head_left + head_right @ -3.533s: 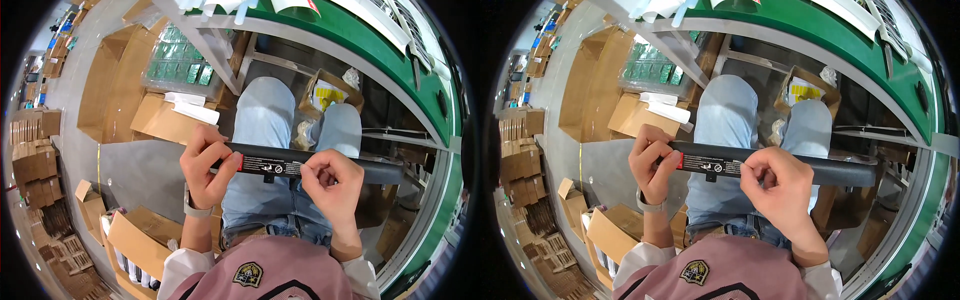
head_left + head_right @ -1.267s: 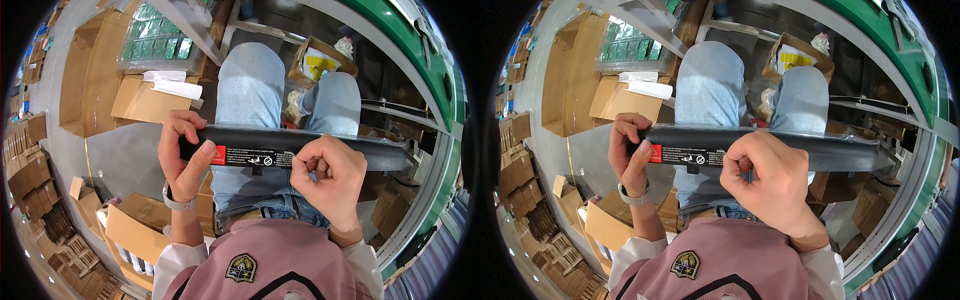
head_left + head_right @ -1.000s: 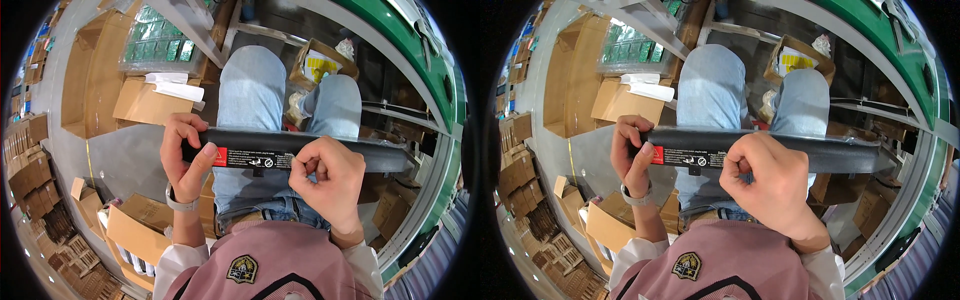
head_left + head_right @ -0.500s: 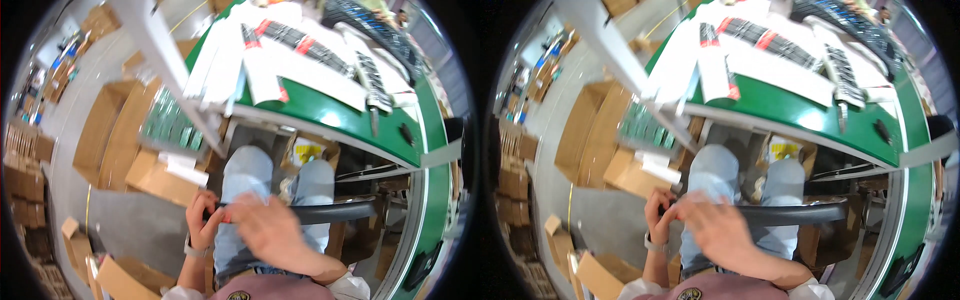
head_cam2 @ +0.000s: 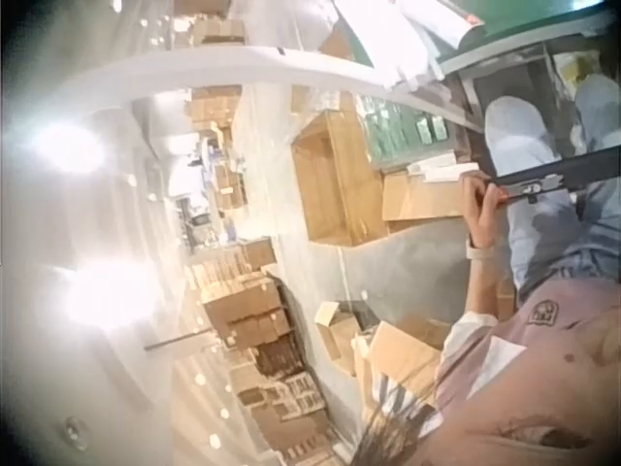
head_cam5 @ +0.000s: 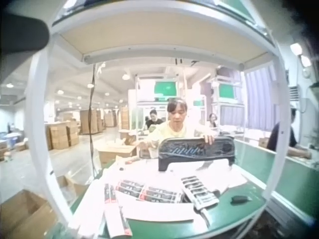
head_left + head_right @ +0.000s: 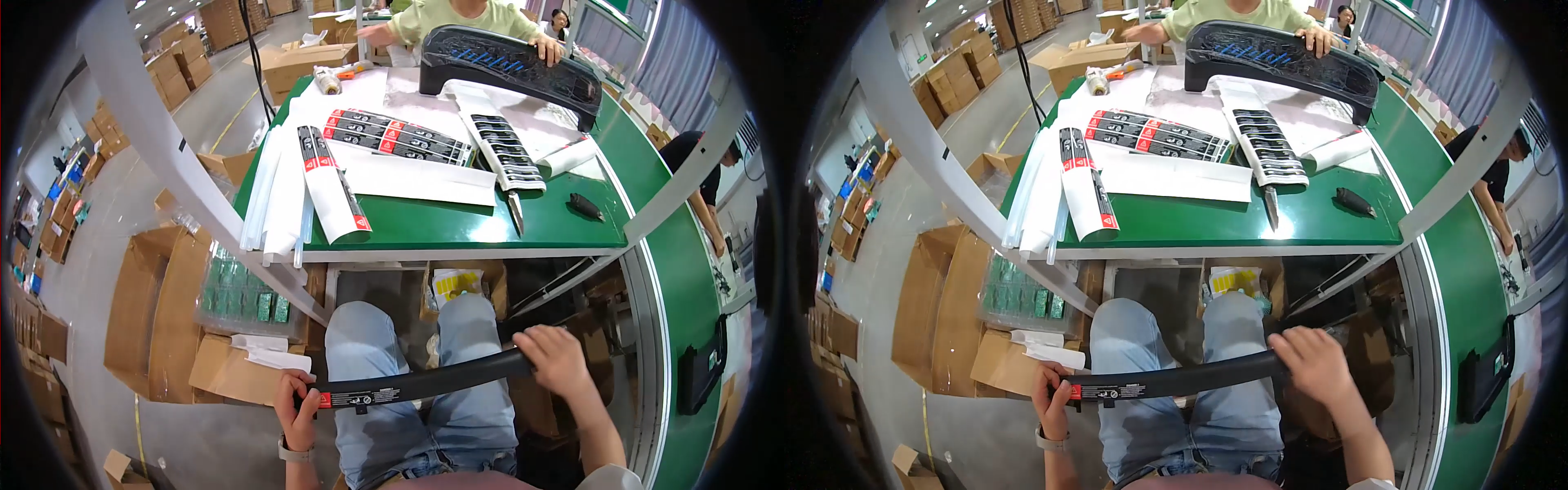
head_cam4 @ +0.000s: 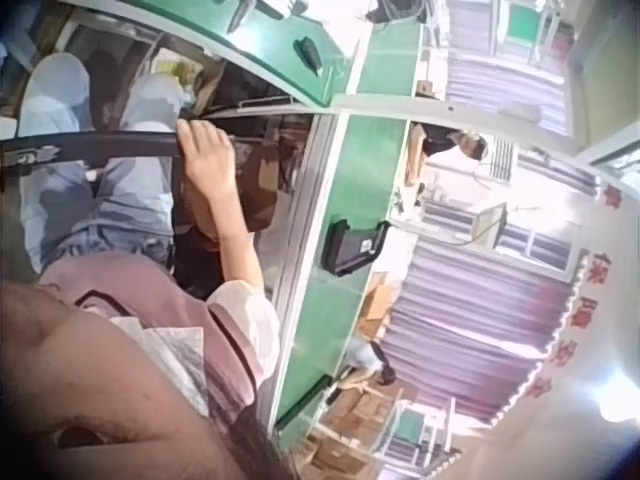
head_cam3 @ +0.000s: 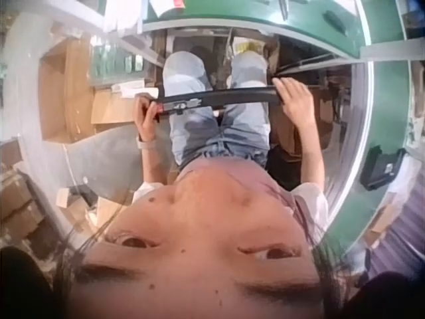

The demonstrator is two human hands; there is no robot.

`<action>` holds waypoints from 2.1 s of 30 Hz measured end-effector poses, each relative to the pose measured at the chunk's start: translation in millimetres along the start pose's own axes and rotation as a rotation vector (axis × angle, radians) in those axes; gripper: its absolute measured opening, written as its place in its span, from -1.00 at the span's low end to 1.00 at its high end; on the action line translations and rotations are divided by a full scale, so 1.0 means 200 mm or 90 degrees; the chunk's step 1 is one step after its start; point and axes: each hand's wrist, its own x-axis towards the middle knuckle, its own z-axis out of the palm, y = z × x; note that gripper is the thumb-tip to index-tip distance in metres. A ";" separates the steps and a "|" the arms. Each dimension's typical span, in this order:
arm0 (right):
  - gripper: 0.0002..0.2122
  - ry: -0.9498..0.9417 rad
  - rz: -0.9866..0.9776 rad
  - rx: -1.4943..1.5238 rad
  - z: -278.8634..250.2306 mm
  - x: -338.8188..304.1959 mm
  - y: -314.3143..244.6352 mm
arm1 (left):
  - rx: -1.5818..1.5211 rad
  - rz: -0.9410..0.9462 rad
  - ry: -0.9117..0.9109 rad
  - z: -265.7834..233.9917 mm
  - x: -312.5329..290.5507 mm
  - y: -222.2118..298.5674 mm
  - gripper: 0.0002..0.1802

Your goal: Apply adhesive labels to plastic components on a factory assembly line.

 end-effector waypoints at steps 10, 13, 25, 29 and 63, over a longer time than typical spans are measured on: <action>-0.58 0.045 0.002 0.060 -0.22 -0.32 0.04 | -0.145 -0.002 -0.121 -0.13 0.01 0.08 -0.86; -0.63 0.124 0.180 0.090 -0.34 -0.65 0.04 | -0.105 0.010 0.040 -0.13 0.09 0.06 -0.94; -0.67 0.780 0.880 0.233 -0.60 -1.76 0.05 | -0.357 -0.168 -0.295 0.63 -0.03 -0.14 -0.92; -0.76 0.779 0.902 0.169 -0.83 -1.67 0.44 | -0.357 -0.278 -0.292 0.64 -0.17 -0.26 -0.92; -0.66 0.293 1.289 -0.172 -0.66 -1.88 1.23 | -0.103 -0.305 -0.321 0.65 -0.21 -0.45 -0.87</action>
